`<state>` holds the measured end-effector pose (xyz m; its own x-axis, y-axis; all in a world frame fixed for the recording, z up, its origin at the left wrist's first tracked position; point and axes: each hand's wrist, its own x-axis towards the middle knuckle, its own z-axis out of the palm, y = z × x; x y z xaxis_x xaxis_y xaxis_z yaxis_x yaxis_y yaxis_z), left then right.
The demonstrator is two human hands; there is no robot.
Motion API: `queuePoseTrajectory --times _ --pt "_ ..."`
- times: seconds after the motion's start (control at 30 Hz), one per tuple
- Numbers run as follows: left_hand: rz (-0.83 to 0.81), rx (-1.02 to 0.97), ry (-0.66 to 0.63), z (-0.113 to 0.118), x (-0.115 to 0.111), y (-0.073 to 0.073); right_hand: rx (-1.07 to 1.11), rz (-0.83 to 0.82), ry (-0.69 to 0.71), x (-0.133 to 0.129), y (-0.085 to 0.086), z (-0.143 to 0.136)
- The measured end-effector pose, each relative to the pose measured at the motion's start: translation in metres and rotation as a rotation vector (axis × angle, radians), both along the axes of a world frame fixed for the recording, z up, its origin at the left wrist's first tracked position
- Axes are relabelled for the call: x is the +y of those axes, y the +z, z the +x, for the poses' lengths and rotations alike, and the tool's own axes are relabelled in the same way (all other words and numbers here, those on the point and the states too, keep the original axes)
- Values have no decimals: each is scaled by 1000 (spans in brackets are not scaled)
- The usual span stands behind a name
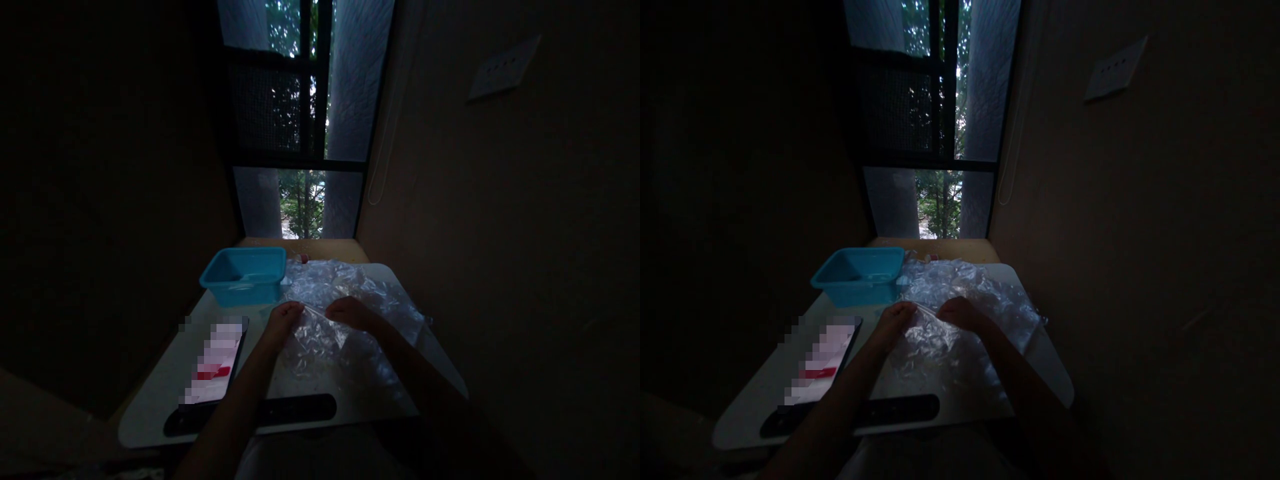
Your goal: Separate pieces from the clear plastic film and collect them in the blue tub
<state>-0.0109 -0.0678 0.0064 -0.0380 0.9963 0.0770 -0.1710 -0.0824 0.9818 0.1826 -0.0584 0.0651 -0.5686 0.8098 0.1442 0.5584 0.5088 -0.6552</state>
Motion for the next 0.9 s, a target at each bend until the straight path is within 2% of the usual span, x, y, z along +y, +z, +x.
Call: queuePoseTrajectory --times 0.2,0.47,0.53,0.67,0.9 --pt "-11 -38 -2 1 2 -2 -43 -61 -137 0 -5 -35" --pt "-134 -173 -58 1 -3 6 161 -170 -354 8 -14 -23" --pt "-117 -188 -61 1 -2 4 190 -194 -366 7 -16 -19" --pt "-37 -59 -72 0 2 -2 199 -189 -331 2 -15 -15" --pt "-27 12 -62 -1 1 -3 10 -68 -302 4 -6 -22"
